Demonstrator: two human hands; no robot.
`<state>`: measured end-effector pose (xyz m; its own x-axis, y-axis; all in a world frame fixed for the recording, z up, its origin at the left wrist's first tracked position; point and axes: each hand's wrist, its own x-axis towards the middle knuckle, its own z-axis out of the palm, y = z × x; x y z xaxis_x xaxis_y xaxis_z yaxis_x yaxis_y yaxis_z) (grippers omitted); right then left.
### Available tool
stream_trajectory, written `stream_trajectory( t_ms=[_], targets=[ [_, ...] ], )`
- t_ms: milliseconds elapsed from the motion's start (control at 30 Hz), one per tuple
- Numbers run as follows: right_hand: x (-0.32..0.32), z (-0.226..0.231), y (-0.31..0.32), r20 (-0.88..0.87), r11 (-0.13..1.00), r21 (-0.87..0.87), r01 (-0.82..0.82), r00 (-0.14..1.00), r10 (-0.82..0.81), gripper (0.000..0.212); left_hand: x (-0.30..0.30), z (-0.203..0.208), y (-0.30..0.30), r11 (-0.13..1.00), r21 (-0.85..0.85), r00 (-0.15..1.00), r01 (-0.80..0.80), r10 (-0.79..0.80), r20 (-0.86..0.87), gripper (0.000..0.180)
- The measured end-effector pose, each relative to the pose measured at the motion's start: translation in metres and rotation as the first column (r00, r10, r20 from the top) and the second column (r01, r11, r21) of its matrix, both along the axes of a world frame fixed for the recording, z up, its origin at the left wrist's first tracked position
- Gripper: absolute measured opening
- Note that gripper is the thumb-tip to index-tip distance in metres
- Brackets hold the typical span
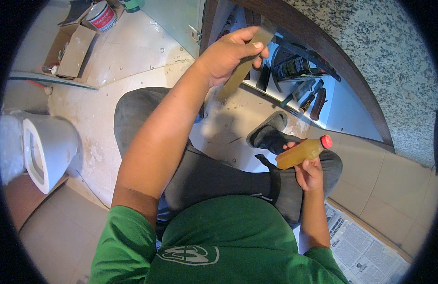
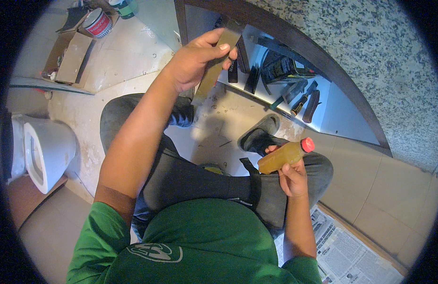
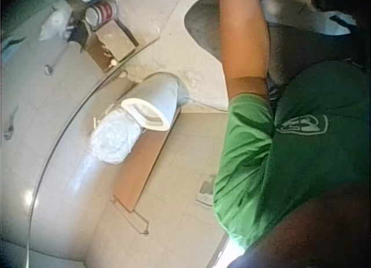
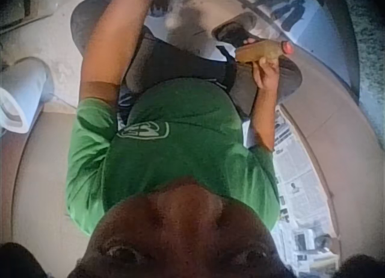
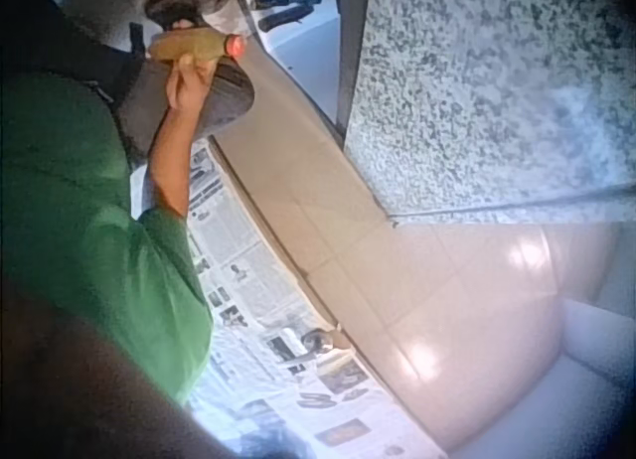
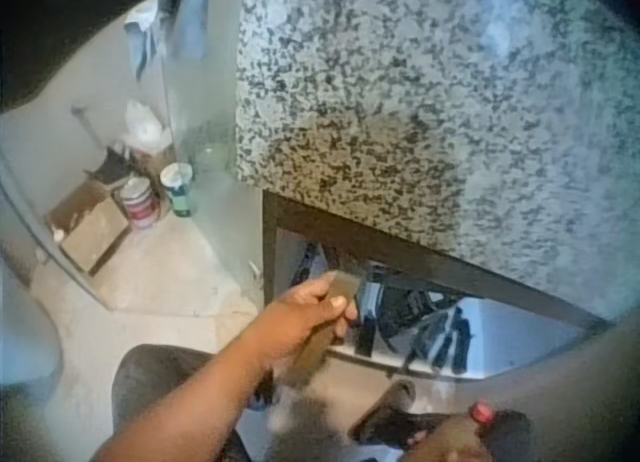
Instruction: The person sits on the floor and uses a yellow spray bottle to apply liquid to the interior surfaces of an open vanity cabinet. They wipe the sprayed areas with their hand and then place the bottle inside the cabinet.
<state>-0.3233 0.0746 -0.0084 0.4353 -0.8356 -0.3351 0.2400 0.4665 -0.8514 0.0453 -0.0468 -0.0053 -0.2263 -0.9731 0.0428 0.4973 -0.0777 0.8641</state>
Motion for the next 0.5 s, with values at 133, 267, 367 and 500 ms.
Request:
stream_trajectory(
  t_ms=[133, 267, 367, 500],
  targets=[
    [0.0011, 0.0017, 0.0001, -0.003, 1.000, 0.005, 0.002, 1.000, -0.002, 0.064, -0.0044, -0.0035, 0.0005, 0.999, -0.046, 1.000, 0.023, -0.023, 0.001, 0.028],
    [0.0018, 0.0025, -0.0002, -0.001, 1.000, 0.006, -0.010, 1.000, 0.010, 0.064, -0.0066, -0.0071, 0.0044, 1.000, 0.011, 1.000, 0.023, -0.023, -0.006, 0.030],
    [-0.0007, 0.0003, -0.0004, -0.009, 1.000, 0.008, -0.011, 1.000, 0.011, 0.064, -0.0029, -0.0062, 0.0033, 0.998, 0.063, 1.000, 0.006, -0.005, -0.021, 0.029],
    [-0.0002, 0.0011, 0.0004, -0.020, 1.000, 0.017, 0.009, 1.000, -0.009, 0.064, -0.0042, -0.0011, -0.0024, 0.999, 0.038, 1.000, -0.029, 0.029, -0.004, 0.025]
  ],
)
